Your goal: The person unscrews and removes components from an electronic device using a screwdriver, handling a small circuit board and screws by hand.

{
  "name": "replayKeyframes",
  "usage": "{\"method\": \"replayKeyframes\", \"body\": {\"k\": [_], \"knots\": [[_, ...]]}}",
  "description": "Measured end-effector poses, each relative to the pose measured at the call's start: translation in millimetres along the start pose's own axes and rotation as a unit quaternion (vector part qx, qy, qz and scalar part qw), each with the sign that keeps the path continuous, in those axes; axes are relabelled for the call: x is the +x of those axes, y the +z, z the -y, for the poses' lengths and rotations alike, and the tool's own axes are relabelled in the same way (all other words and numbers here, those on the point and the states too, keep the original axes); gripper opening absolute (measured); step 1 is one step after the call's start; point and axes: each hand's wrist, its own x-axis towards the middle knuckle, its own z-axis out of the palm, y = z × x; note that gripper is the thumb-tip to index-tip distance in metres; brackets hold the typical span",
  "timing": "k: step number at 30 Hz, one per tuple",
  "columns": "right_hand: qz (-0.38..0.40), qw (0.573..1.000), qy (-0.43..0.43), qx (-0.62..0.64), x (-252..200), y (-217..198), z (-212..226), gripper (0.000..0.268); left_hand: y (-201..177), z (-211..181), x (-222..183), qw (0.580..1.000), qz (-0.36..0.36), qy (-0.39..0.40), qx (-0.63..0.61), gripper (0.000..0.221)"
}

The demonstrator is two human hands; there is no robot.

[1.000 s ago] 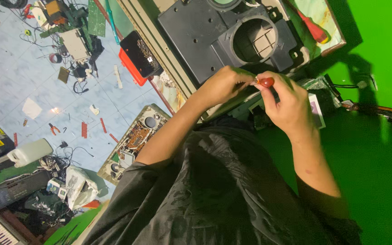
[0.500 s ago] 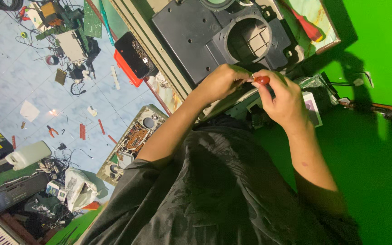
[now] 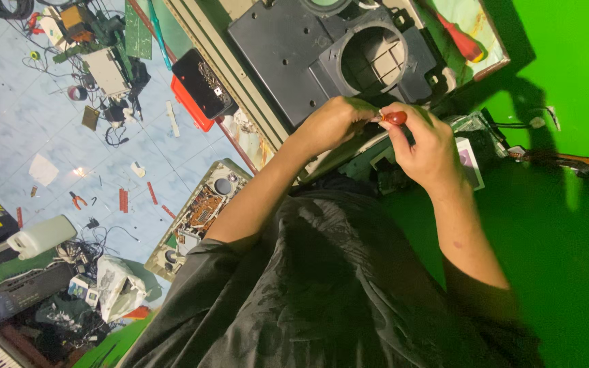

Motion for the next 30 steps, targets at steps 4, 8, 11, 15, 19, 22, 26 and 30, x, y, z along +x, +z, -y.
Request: {"method": "replayKeyframes", "body": {"k": [4, 8, 11, 15, 19, 22, 26, 30], "knots": [[-0.001, 1.000, -0.003, -0.003, 0.1, -0.1, -0.9, 0.018, -0.3, 1.2, 1.2, 1.000, 0.005, -0.004, 0.008, 0.032], [-0.007, 1.000, -0.005, 0.002, -0.4, 1.0, -2.5, 0.017, -1.5, -0.8, -0.3, 1.000, 0.003, 0.000, 0.000, 0.034], [-0.006, 1.000, 0.002, 0.000, 0.7, 0.2, -1.4, 0.018, -2.6, -0.9, -0.8, 1.000, -0.002, -0.006, -0.008, 0.033], [-0.007, 1.000, 0.003, 0.006, 1.5, 0.2, -0.4, 0.017, -1.4, 1.1, 0.4, 1.000, -0.001, -0.009, -0.007, 0.029], [-0.004, 1.000, -0.001, 0.010, 2.8, -0.4, -1.7, 0.018, -3.7, 1.8, 0.7, 1.000, -0.005, -0.003, -0.015, 0.025], [0.001, 1.000, 0.009, 0.013, 1.1, 0.2, -2.1, 0.020, -1.6, 2.6, 0.1, 1.000, -0.002, 0.003, -0.007, 0.027], [0.012, 0.999, 0.027, 0.027, 2.4, -3.7, 3.5, 0.021, 5.0, 8.1, -1.6, 0.999, 0.026, -0.017, 0.022, 0.030], [0.004, 0.999, 0.017, 0.048, 5.5, -11.1, 22.7, 0.032, 4.5, 10.8, -5.6, 0.999, 0.027, 0.002, 0.019, 0.030]]}}
